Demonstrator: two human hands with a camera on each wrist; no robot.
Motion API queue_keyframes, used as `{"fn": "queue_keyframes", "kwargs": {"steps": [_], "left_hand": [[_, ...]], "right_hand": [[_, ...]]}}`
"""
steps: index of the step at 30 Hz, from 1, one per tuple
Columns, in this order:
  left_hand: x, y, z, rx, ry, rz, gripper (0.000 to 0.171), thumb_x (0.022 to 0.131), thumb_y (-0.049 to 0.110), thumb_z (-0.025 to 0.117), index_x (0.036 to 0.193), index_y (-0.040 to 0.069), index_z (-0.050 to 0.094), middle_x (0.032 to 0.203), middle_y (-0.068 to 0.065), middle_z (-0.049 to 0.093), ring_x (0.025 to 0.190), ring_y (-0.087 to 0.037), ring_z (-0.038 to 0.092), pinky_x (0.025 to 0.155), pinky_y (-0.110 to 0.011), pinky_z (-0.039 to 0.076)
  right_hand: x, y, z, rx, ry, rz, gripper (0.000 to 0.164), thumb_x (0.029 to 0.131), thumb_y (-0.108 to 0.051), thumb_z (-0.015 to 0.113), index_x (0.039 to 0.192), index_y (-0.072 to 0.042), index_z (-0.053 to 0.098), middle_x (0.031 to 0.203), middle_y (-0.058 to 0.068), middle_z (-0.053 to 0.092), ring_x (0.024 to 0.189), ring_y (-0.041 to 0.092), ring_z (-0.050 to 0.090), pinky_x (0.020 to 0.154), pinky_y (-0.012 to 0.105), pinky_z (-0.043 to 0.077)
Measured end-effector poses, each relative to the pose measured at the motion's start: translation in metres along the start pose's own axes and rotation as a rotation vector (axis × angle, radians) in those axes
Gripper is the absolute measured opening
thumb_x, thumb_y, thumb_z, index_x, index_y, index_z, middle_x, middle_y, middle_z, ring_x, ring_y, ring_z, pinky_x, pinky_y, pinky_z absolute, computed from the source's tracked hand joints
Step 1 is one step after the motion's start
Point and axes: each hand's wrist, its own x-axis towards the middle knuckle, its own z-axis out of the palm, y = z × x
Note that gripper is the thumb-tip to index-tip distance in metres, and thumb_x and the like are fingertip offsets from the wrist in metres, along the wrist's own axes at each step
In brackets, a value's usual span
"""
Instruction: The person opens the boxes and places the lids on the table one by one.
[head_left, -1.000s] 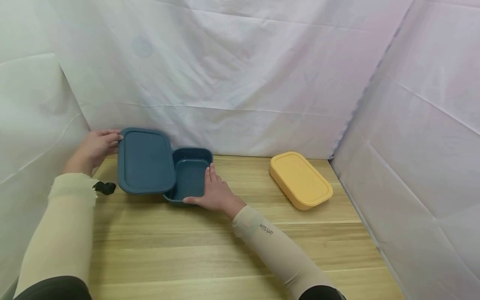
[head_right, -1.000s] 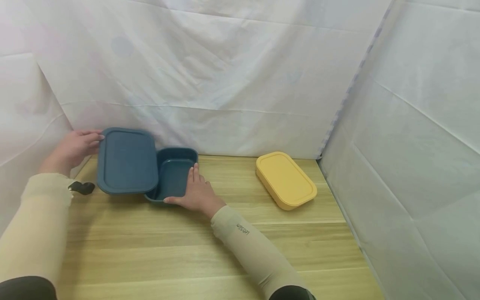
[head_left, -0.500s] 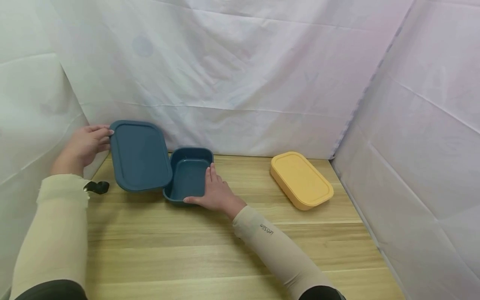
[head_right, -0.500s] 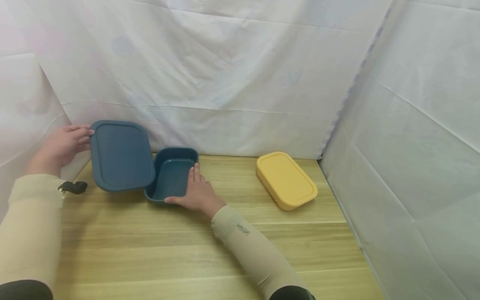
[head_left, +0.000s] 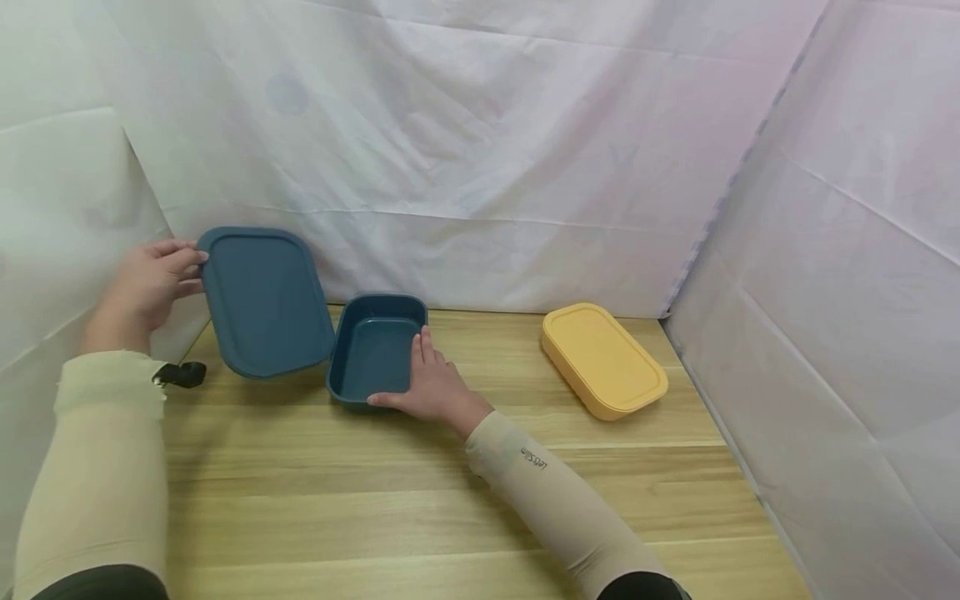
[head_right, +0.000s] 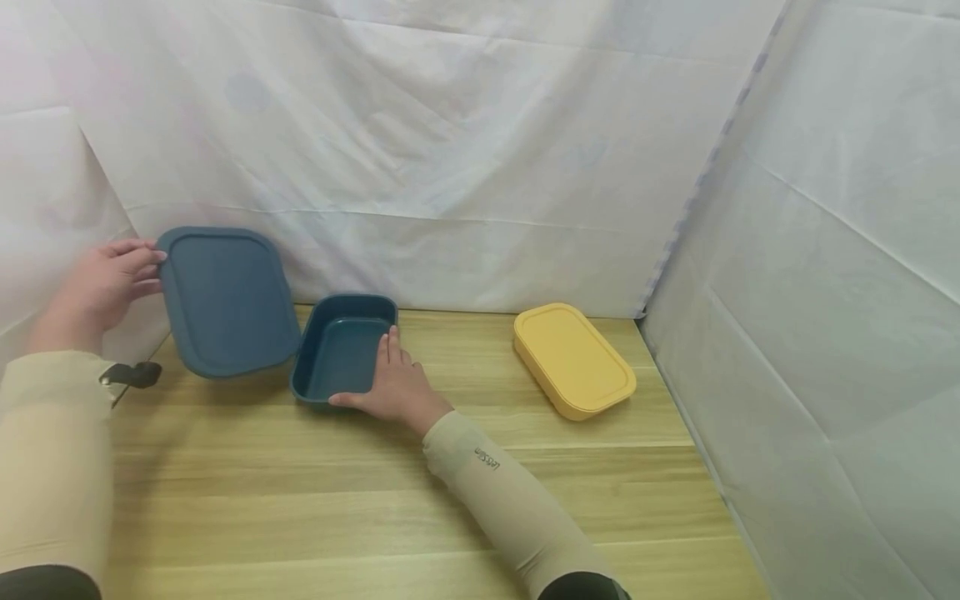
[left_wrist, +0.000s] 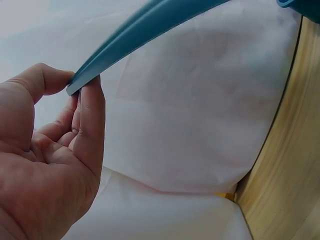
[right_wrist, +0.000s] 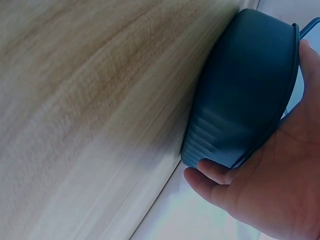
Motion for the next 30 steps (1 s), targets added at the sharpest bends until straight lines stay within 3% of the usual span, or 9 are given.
{"fn": "queue_keyframes", "kwargs": {"steps": [7, 17, 24, 30], "left_hand": [[-0.008, 0.009, -0.002, 0.107, 0.048, 0.015, 0.013, 0.110, 0.016, 0.067, 0.104, 0.023, 0.076, 0.096, 0.014, 0.072, 0.084, -0.002, 0.072, 0.072, -0.019, 0.061], [-0.013, 0.010, 0.001, 0.181, 0.092, 0.056, 0.011, 0.109, 0.014, 0.069, 0.107, 0.022, 0.077, 0.096, 0.016, 0.072, 0.082, -0.002, 0.071, 0.069, -0.020, 0.061], [-0.013, 0.011, 0.005, 0.383, 0.128, 0.116, 0.008, 0.110, 0.022, 0.070, 0.115, 0.025, 0.074, 0.092, 0.018, 0.068, 0.082, 0.001, 0.070, 0.069, -0.020, 0.062], [-0.019, 0.015, 0.012, 0.444, 0.124, 0.137, 0.014, 0.111, 0.019, 0.067, 0.124, 0.017, 0.070, 0.090, 0.019, 0.065, 0.082, 0.002, 0.066, 0.070, -0.018, 0.061]], "right_hand": [[0.001, -0.001, 0.000, -0.009, 0.003, -0.005, 0.137, 0.089, -0.094, 0.059, 0.178, -0.007, 0.000, 0.185, 0.009, -0.012, 0.169, 0.034, 0.020, 0.131, 0.055, 0.029], [-0.001, -0.004, -0.001, -0.011, 0.002, -0.001, 0.137, 0.089, -0.094, 0.059, 0.178, -0.006, 0.002, 0.186, 0.011, -0.010, 0.169, 0.033, 0.019, 0.131, 0.054, 0.029], [-0.001, -0.002, -0.002, 0.003, 0.003, -0.002, 0.137, 0.090, -0.093, 0.060, 0.177, -0.006, 0.002, 0.186, 0.012, -0.009, 0.169, 0.034, 0.019, 0.131, 0.055, 0.029], [0.000, -0.001, -0.001, 0.006, 0.001, -0.002, 0.137, 0.089, -0.093, 0.059, 0.178, -0.007, 0.002, 0.186, 0.011, -0.010, 0.168, 0.034, 0.020, 0.131, 0.055, 0.030]]}}
